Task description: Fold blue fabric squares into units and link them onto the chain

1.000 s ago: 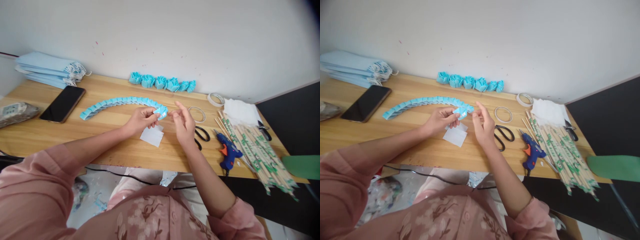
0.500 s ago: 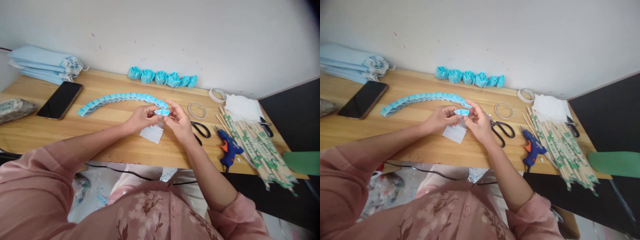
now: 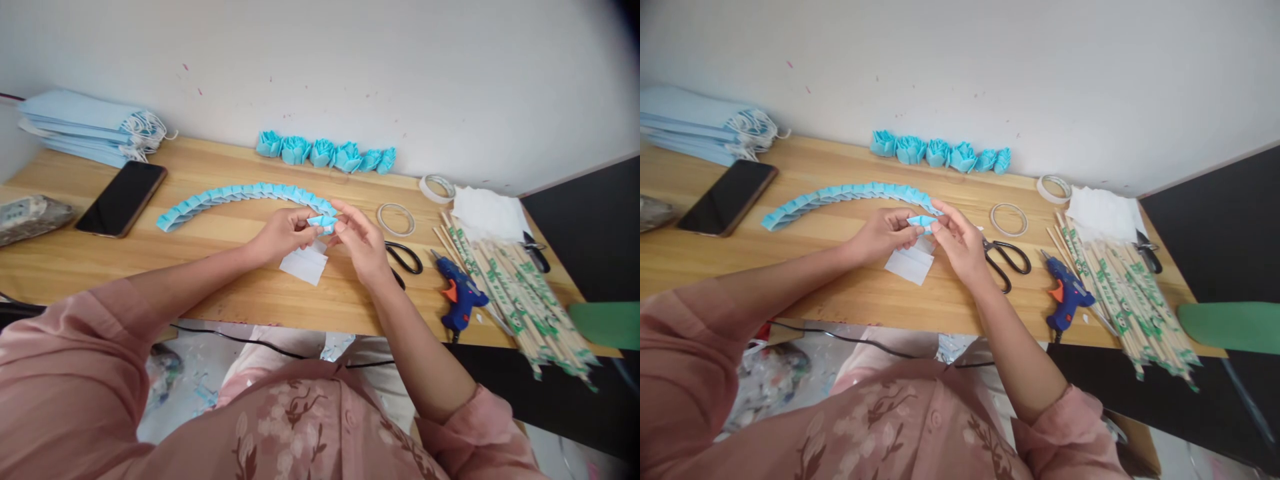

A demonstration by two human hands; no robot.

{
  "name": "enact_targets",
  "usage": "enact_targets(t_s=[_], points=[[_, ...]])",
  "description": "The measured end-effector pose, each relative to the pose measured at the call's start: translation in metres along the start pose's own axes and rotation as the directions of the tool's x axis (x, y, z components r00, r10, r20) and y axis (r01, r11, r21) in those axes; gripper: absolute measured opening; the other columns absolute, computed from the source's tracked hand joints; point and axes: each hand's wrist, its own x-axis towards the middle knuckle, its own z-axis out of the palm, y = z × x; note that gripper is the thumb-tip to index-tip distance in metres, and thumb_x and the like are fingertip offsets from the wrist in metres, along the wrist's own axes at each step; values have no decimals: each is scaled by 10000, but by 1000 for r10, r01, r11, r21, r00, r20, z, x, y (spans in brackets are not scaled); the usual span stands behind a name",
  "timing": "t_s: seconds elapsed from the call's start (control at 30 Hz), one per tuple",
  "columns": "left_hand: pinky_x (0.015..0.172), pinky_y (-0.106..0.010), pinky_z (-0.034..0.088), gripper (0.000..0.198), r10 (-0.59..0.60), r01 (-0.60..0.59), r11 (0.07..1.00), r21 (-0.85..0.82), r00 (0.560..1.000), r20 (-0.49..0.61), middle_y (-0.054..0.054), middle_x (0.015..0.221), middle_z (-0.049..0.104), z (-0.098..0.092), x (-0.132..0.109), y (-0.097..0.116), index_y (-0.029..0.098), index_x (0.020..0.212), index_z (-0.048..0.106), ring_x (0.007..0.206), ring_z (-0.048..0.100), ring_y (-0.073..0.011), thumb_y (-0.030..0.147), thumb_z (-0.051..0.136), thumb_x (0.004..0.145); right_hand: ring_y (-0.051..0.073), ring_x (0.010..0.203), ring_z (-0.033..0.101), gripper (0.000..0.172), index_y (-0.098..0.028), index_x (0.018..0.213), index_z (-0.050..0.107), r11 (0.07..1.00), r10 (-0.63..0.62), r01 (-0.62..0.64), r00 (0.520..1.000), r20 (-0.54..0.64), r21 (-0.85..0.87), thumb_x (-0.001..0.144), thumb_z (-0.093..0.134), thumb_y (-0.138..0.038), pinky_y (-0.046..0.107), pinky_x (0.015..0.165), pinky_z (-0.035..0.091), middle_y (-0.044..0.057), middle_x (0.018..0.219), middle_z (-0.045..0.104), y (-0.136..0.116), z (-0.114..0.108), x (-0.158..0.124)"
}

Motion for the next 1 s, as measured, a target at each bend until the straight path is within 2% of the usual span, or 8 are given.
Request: enact_targets(t_s=[0.1, 0.23, 0.47, 0.6, 0.7, 0.83, 0.9, 1.0], points=[[477, -187, 381, 283, -8, 8, 1000, -19, 1000, 9, 25, 590, 584, -1, 0, 3, 159, 739, 580, 502, 487, -64, 410, 676, 827, 156, 800, 601, 480, -282, 1253, 655, 1000, -1, 1, 1000, -13, -8, 802, 739, -425, 305, 679, 583, 3, 866, 645, 1, 0, 1], [473, -200, 386, 289, 5, -7, 996, -89, 1000, -17, 43, 588, 567, -3, 0, 6, 171, 890, 603, 495, 497, -77, 444, 682, 839, 156, 813, 602, 482, -270, 1269, 638, 999, 6, -7, 1000, -30, -39, 807, 711, -387, 311, 692, 573, 6, 894, 666, 4, -1, 2], [494, -194, 371, 210, 29, -30, 999, -18, 999, -32, 48, 568, 528, -4, 1, 3, 161, 763, 600, 499, 442, -58, 348, 670, 827, 137, 727, 585, 418, -273, 1236, 654, 998, 9, -14, 997, -75, -60, 840, 682, -401, 312, 676, 559, -15, 820, 625, 2, -3, 2], [497, -193, 354, 205, 10, -10, 1000, -5, 1000, -7, 36, 589, 540, -3, 1, -2, 147, 759, 629, 526, 450, -64, 342, 666, 809, 159, 754, 613, 388, -278, 1181, 683, 999, 38, -40, 993, -113, -17, 874, 651, -512, 329, 695, 570, 3, 832, 651, -1, -4, 2], [494, -193, 333, 210, 19, -18, 1000, 21, 1000, -12, 34, 579, 532, -2, 1, -4, 143, 747, 630, 523, 440, -65, 342, 667, 803, 168, 802, 629, 437, -278, 1192, 678, 999, 37, -37, 997, -66, 1, 864, 661, -565, 329, 718, 563, 12, 870, 676, -1, -4, 1], [492, -190, 307, 257, 48, -47, 996, 82, 999, -11, 19, 592, 542, 1, -1, -4, 144, 676, 611, 543, 426, -68, 365, 661, 798, 155, 777, 618, 547, -287, 1271, 639, 998, 15, -11, 999, 51, -68, 776, 789, -463, 306, 715, 523, -7, 862, 676, 1, -3, 1], [502, -193, 313, 266, 57, -58, 993, 99, 998, 14, 14, 604, 552, 3, -2, -5, 145, 657, 603, 559, 435, -73, 368, 652, 793, 144, 723, 596, 523, -278, 1267, 644, 995, 9, -2, 997, 72, -103, 787, 779, -434, 294, 670, 497, -14, 827, 667, 2, -4, 1], [518, -199, 330, 236, 54, -60, 993, 101, 996, 67, 11, 620, 574, 3, -2, -7, 145, 691, 624, 565, 451, -78, 355, 637, 795, 128, 638, 546, 421, -264, 1224, 676, 993, 10, -7, 1000, 28, -120, 841, 724, -432, 291, 636, 476, -33, 721, 615, 2, -5, 0]])
